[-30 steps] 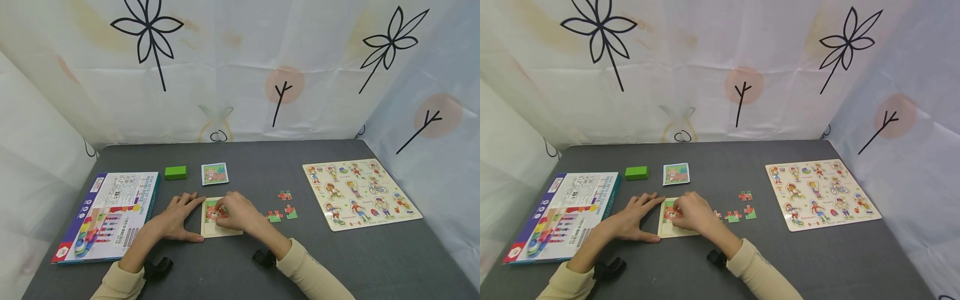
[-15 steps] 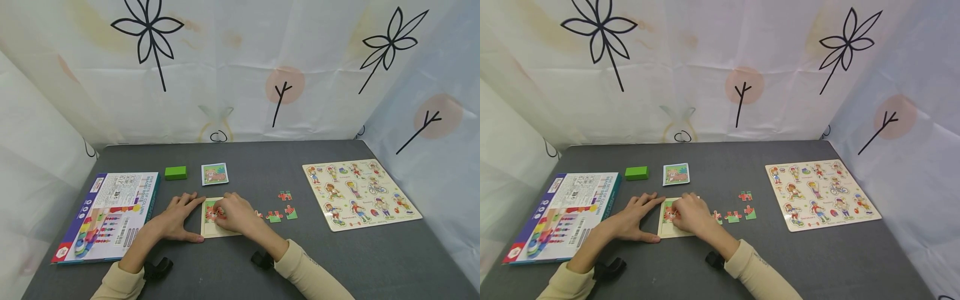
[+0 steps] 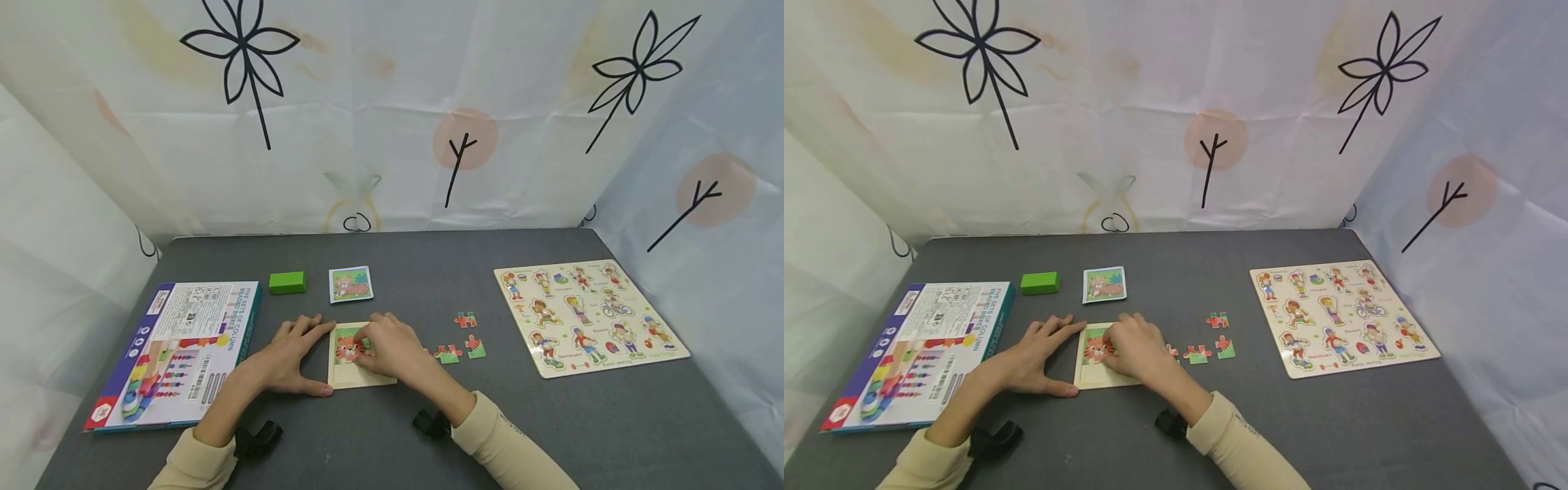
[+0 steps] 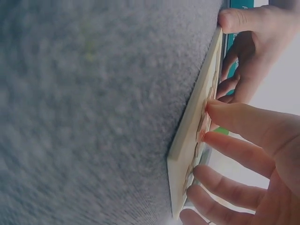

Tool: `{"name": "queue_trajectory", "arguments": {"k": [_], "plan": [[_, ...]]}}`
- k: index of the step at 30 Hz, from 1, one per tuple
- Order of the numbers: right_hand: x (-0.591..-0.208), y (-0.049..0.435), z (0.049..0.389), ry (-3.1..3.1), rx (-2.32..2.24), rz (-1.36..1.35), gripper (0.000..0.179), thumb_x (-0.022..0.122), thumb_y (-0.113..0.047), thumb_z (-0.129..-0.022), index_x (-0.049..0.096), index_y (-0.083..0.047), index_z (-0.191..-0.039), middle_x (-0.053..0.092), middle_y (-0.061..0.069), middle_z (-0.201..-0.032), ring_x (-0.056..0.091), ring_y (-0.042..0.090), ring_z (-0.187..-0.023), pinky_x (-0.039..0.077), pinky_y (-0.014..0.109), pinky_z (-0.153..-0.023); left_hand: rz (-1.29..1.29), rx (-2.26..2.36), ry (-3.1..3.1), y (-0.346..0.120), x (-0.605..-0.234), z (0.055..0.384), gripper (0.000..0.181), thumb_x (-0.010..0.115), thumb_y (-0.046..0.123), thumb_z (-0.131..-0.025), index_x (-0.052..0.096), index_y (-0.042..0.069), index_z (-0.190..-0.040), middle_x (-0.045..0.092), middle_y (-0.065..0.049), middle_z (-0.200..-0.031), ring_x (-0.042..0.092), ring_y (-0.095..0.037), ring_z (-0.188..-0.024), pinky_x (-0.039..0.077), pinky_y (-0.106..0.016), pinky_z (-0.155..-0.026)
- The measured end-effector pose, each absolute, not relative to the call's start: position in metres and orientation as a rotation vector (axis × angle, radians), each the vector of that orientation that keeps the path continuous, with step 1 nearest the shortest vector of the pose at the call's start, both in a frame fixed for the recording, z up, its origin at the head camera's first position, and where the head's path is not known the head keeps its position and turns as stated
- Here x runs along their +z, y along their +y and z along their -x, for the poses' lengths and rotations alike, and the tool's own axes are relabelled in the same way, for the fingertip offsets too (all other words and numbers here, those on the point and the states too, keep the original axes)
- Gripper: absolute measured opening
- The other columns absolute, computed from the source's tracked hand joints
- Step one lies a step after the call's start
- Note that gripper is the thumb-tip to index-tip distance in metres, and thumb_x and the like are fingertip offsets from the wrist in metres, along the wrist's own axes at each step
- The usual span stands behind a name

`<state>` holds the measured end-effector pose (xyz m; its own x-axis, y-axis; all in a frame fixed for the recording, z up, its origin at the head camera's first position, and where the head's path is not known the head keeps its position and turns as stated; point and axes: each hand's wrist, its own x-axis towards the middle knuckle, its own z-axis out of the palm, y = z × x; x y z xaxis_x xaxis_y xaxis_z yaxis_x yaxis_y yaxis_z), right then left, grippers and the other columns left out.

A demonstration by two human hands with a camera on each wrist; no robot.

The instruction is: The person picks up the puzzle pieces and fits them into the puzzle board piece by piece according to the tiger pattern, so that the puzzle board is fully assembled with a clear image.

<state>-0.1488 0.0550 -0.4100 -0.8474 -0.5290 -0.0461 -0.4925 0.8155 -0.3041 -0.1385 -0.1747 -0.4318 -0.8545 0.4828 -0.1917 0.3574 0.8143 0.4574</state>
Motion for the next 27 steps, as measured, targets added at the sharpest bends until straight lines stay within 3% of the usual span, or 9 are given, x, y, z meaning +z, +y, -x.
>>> {"name": "queue_trajectory", "arguments": {"k": [17, 27], "plan": [[-0.4066, 0.0585, 0.1491, 2.832, -0.407, 0.752, 0.034, 0.086, -0.035, -0.084, 0.080, -0.018, -0.112, 0.068, 0.002, -0.103, 0.058, 0.018, -0.091, 0.053, 0.034, -0.073, -0.644, 0.615, 2.694, -0.1757, -0.4312, 0.1371, 0.112, 0.086, 0.061, -0.072, 0.035, 0.013, -0.159, 0.032, -0.025, -0.162, 0.036, -0.049, -0.135, 0.040, -0.071, -0.103], [-0.4069, 0.0567, 0.1488, 2.807, -0.420, 0.711, 0.027, 0.085, -0.031, -0.084, 0.083, -0.018, -0.107, 0.067, 0.003, -0.105, 0.058, 0.019, -0.091, 0.056, 0.037, -0.074, -0.636, 0.607, 2.692, -0.1747, -0.4308, 0.1381, 0.112, 0.086, 0.062, -0.072, 0.035, 0.014, -0.159, 0.031, -0.025, -0.162, 0.036, -0.048, -0.135, 0.040, -0.071, -0.103]]}}
